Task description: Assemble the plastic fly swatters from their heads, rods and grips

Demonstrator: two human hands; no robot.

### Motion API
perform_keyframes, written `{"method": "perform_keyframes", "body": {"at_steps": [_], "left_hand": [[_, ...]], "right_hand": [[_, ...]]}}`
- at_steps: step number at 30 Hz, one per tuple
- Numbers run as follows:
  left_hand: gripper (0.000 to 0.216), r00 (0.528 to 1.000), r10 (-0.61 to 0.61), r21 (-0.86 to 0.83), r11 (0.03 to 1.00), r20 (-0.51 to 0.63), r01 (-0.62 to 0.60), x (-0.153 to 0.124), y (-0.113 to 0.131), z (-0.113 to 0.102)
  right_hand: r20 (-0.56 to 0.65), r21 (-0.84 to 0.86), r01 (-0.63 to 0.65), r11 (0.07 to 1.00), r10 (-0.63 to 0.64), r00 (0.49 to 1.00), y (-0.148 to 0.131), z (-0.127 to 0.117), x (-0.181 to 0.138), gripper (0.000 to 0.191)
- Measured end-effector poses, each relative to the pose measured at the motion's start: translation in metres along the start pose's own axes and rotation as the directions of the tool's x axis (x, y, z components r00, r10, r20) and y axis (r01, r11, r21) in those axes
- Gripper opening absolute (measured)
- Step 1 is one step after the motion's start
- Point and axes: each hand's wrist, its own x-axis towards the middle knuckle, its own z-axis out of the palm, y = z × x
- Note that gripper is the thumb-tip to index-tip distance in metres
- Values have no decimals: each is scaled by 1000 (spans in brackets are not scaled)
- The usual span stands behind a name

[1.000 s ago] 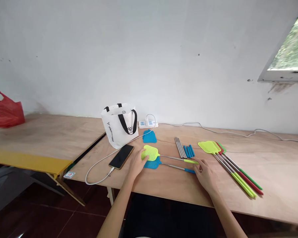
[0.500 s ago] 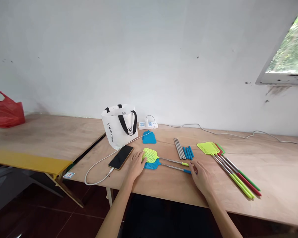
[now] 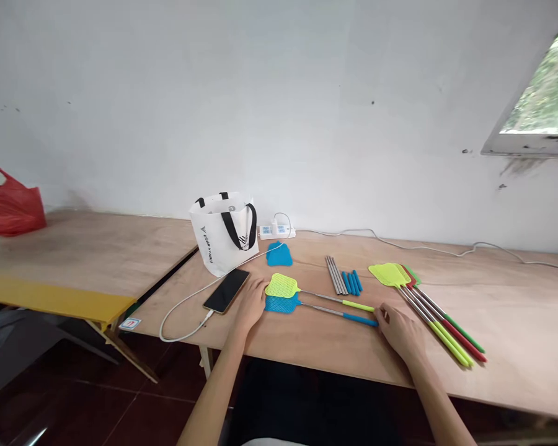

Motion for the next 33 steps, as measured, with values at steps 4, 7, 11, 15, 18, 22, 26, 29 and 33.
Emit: {"method": "perform_keyframes", "body": {"at_steps": [4, 7, 11, 15, 18, 22, 26, 29, 33], "left_hand": [[39, 998, 55, 59, 997, -24, -53, -2, 0, 2], [37, 996, 86, 95, 992, -22, -83, -3, -1, 2], [36, 995, 97, 112, 989, -37, -93, -3, -1, 3], [35, 994, 103, 99, 990, -45, -98, -3, 1, 4], [36, 995, 95, 103, 991, -44, -90, -4, 2, 4], [37, 996, 84, 115, 990, -23, -81, -3, 2, 3], [37, 997, 78, 117, 990, -16, -75, -2, 2, 2], [38, 997, 80, 118, 990, -18, -77, -3, 3, 2], [38, 997, 78, 124, 989, -20, -75, -3, 4, 1]], "right_hand": [[6, -8, -74, 997, 74, 997, -10, -4, -3, 32], [-8, 9, -78, 997, 78, 997, -9, -3, -3, 25], [13, 52, -30, 998, 29, 999, -7, -2, -3, 21], [17, 65, -9, 998, 8, 1000, -6, -2, -2, 21], [19, 70, -12, 997, 10, 1000, -5, -2, -1, 22], [26, 69, -8, 998, 6, 1000, -4, -1, -1, 22], [29, 59, -3, 998, 2, 1000, -4, -2, -1, 20], [25, 60, -2, 998, 1, 1000, -5, -3, -2, 20], [28, 66, -10, 998, 8, 1000, -6, -4, -2, 22]]}}
